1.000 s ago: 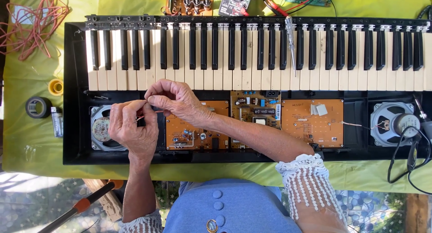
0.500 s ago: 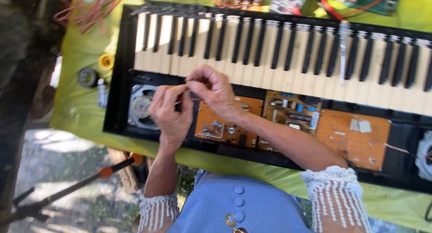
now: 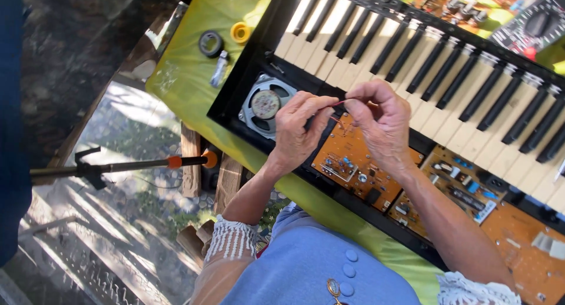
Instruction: The person works on the internal electronics of a disassembled keyboard, specifically focusing on a speaker. They handle red wires connected to the speaker, wipe the speaker with a cloth, and then use a screwdriver to tighten screws on the speaker terminals.
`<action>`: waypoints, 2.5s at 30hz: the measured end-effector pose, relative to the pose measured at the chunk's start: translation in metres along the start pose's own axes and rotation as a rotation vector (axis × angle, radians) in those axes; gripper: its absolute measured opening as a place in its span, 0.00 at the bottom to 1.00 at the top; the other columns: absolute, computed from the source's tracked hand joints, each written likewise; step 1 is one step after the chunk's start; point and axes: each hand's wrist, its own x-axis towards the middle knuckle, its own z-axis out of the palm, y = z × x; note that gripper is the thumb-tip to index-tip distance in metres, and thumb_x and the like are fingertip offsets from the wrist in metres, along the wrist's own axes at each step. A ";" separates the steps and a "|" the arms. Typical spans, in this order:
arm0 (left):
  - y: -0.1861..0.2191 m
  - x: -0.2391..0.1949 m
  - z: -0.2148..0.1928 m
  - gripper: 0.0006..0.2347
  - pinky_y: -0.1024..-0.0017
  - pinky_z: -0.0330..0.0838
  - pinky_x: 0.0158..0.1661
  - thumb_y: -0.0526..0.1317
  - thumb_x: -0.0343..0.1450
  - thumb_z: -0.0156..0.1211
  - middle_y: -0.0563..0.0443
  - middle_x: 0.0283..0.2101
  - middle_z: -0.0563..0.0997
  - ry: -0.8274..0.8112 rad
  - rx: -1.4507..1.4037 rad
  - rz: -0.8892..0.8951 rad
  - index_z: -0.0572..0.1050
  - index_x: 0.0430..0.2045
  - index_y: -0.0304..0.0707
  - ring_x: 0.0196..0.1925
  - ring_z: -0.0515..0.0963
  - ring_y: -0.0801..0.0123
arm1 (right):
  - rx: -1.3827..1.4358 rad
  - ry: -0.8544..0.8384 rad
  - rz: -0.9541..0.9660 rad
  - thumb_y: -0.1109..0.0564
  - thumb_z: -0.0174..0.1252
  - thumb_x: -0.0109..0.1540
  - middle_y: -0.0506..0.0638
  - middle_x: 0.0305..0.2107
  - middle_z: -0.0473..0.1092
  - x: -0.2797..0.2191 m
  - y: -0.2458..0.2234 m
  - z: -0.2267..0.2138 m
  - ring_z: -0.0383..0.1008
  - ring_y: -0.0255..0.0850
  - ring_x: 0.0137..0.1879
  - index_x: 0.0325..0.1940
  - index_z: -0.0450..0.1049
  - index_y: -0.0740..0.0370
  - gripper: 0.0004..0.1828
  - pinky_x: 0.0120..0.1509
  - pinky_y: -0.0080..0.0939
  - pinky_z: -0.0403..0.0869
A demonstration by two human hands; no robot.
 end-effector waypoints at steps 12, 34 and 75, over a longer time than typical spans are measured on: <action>-0.015 -0.009 0.015 0.05 0.70 0.75 0.32 0.34 0.75 0.60 0.48 0.28 0.77 0.046 0.021 0.068 0.81 0.41 0.38 0.29 0.79 0.57 | -0.050 0.008 -0.126 0.62 0.66 0.67 0.52 0.29 0.69 0.005 0.009 0.003 0.70 0.32 0.33 0.42 0.75 0.68 0.06 0.35 0.32 0.76; -0.005 -0.006 0.011 0.05 0.69 0.75 0.29 0.36 0.74 0.59 0.46 0.27 0.79 0.062 0.062 0.046 0.79 0.39 0.36 0.28 0.79 0.55 | 0.028 0.009 -0.043 0.60 0.66 0.67 0.51 0.32 0.71 0.003 0.013 0.009 0.77 0.36 0.41 0.42 0.74 0.65 0.08 0.38 0.32 0.79; 0.003 -0.001 0.009 0.01 0.66 0.73 0.36 0.30 0.71 0.64 0.45 0.29 0.74 0.019 0.128 0.130 0.81 0.30 0.33 0.31 0.75 0.52 | -0.129 -0.109 -0.124 0.62 0.68 0.64 0.54 0.29 0.72 0.011 -0.012 -0.007 0.71 0.33 0.35 0.39 0.81 0.64 0.03 0.38 0.32 0.74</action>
